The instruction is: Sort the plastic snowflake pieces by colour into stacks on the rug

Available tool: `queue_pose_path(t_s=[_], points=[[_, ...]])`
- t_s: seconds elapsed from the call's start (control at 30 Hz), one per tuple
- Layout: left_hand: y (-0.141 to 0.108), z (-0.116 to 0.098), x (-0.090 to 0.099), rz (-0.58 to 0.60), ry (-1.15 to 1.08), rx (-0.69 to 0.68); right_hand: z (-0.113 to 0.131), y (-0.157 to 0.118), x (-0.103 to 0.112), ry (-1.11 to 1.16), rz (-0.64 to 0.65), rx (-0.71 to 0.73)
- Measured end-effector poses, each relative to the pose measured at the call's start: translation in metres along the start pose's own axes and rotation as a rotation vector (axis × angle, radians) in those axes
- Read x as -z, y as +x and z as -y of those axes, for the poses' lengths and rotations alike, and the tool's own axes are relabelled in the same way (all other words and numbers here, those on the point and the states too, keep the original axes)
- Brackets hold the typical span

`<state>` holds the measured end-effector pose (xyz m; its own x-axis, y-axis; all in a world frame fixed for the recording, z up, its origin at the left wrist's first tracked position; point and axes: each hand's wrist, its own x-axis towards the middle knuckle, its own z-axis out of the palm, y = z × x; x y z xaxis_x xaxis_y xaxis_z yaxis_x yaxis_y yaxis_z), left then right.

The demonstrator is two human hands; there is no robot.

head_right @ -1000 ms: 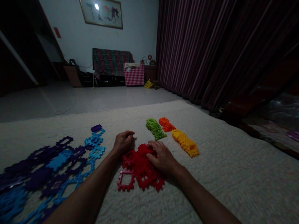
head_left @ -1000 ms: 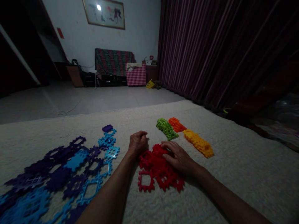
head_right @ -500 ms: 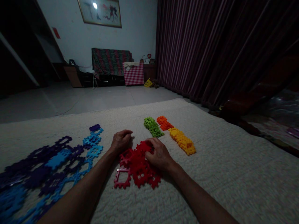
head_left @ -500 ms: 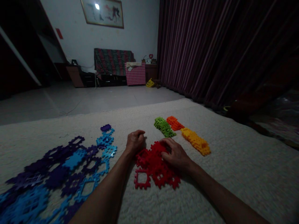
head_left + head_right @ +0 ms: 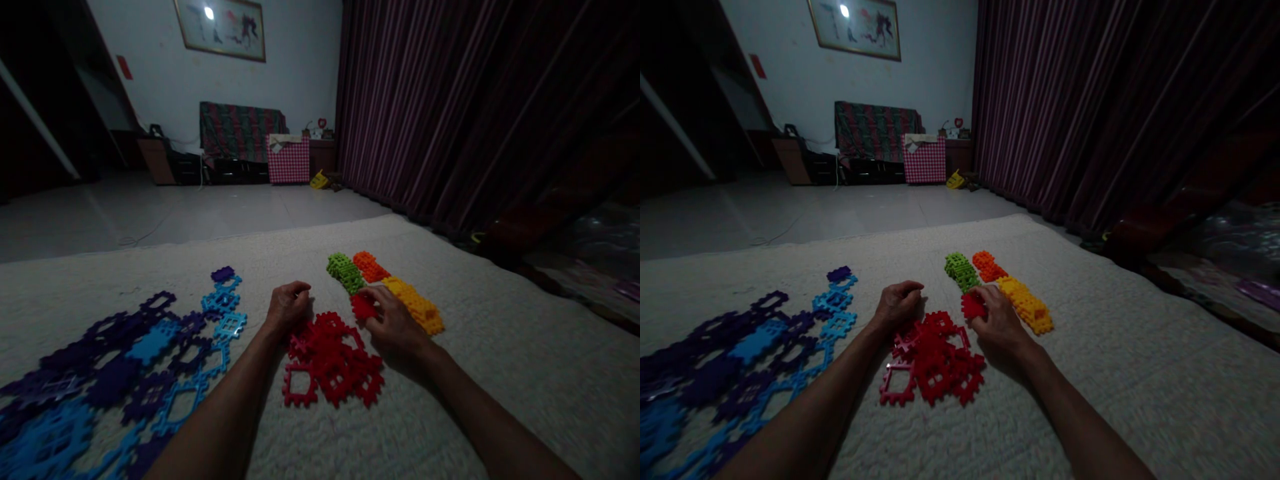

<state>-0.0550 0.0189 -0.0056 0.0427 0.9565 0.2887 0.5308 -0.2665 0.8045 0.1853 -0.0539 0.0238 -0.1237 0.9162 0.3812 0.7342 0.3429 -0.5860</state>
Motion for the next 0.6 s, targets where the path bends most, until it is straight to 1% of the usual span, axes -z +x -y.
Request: queue_pose_path(t_s=[0.1,0.17,0.2,0.3,0.37,0.47,0.6], points=[[-0.001,0.000,0.000,0.003,-0.019,0.008,-0.007,-0.004,0.006,-0.072,0.044,0.043],[-0.001,0.000,0.000,0.005,-0.036,0.006,-0.008,-0.005,0.007,-0.089,0.065,0.043],[-0.001,0.000,0.000,0.002,-0.040,0.004,-0.008,-0.005,0.006,-0.106,0.054,0.012],[-0.001,-0.001,0.000,-0.007,-0.043,0.003,-0.002,-0.004,-0.001,-0.219,-0.029,-0.144],[0.000,-0.001,0.000,-0.008,-0.041,0.009,0.003,-0.005,-0.007,-0.296,-0.069,-0.211],[0.001,0.001,-0.001,-0.005,-0.035,0.017,0.007,-0.007,-0.013,-0.367,-0.062,-0.219],[0.002,0.005,-0.002,-0.021,-0.064,0.038,0.008,-0.007,-0.013,-0.450,-0.008,-0.187]])
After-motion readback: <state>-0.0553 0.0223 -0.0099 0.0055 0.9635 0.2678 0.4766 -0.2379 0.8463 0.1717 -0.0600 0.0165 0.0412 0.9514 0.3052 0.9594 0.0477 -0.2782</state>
